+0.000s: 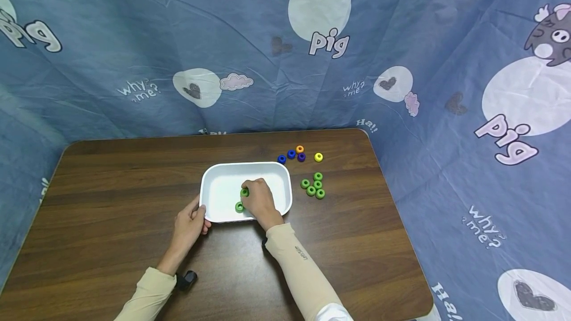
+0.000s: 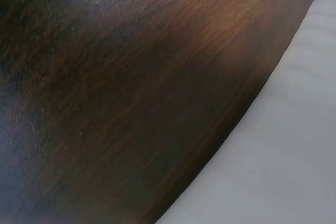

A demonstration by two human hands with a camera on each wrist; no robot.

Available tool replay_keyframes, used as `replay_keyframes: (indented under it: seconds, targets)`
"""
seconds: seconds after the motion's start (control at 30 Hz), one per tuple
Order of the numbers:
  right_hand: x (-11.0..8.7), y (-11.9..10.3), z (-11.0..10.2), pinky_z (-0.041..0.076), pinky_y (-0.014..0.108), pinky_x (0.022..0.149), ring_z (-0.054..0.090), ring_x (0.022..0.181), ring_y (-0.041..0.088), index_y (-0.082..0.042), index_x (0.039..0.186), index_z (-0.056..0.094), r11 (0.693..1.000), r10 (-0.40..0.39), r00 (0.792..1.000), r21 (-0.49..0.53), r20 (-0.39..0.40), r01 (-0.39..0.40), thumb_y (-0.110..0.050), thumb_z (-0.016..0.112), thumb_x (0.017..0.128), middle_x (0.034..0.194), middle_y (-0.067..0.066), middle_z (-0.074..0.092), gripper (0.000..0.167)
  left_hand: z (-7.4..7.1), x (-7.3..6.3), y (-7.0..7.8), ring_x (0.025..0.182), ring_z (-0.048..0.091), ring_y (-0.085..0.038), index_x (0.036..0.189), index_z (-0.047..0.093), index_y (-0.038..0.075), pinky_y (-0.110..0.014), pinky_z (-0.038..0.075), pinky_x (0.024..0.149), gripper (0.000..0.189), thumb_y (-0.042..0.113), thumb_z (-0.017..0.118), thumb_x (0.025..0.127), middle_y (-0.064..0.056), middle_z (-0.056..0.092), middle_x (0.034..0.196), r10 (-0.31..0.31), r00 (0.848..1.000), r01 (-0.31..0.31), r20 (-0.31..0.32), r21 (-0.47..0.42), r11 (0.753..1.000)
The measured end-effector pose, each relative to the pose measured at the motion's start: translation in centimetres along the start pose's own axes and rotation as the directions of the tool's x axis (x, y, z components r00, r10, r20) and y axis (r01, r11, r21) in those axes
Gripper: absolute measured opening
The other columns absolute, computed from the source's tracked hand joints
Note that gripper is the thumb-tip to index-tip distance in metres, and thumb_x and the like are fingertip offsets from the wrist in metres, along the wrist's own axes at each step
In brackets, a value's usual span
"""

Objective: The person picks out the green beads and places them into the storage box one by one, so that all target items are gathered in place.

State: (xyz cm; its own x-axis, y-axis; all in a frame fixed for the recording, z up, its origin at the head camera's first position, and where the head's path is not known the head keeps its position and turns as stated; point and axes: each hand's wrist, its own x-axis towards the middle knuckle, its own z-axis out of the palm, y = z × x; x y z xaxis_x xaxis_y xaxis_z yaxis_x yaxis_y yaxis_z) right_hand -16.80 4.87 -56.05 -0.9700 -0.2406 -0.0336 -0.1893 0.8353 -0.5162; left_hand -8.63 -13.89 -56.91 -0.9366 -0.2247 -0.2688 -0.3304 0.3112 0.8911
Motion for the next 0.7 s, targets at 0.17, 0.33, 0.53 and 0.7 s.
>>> replay_keyframes:
  seconds: [0.17,0.33,0.53,0.7]
  targets:
    - [-0.02,-0.19,-0.24,0.056,0.034,0.09,0.066,0.1,0.02,-0.011,0.107,0.076,1.0,-0.013,1.0,-0.012,0.013,0.013,-0.01,0.081,0.08,0.099,0.005,0.076,0.027,-0.03,-0.07,0.13,0.046,0.057,-0.006,0.152,0.043,0.006,-0.022,0.052,0.048,0.052,0.018,0.046,0.102,0.001,0.064,0.056,0.012,1.0,-0.012,0.001,-0.027,1.0]
    - [0.08,-0.11,-0.19,0.056,0.034,0.091,0.066,0.101,0.02,-0.011,0.107,0.076,1.0,-0.016,1.0,-0.018,0.017,0.016,-0.009,0.081,0.08,0.1,0.005,0.075,0.027,0.04,-0.04,0.03,0.046,0.057,-0.005,0.152,0.043,0.007,-0.022,0.052,0.048,0.052,0.019,0.046,0.102,0.001,0.064,0.055,0.014,1.0,-0.015,-0.004,-0.029,0.999]
    - [0.07,0.0,-0.23,0.056,0.034,0.091,0.066,0.101,0.021,-0.011,0.108,0.076,1.0,-0.019,1.0,-0.017,0.006,0.019,-0.011,0.081,0.079,0.102,0.005,0.076,0.029,0.06,-0.04,0.0,0.047,0.057,-0.008,0.153,0.042,0.007,-0.022,0.052,0.048,0.053,0.019,0.047,0.101,0.001,0.063,0.056,0.004,1.0,-0.004,-0.01,-0.026,1.0]
    - [-0.1,0.14,-0.96,0.054,0.038,0.096,0.066,0.109,0.024,-0.011,0.113,0.075,0.999,-0.002,1.0,0.049,-0.012,0.003,-0.015,0.079,0.082,0.109,0.007,0.076,0.031,-0.01,-0.05,0.09,0.047,0.058,-0.007,0.153,0.042,0.006,-0.022,0.053,0.049,0.052,0.019,0.046,0.102,0.0,0.064,0.057,0.003,1.0,-0.003,0.0,-0.034,0.999]
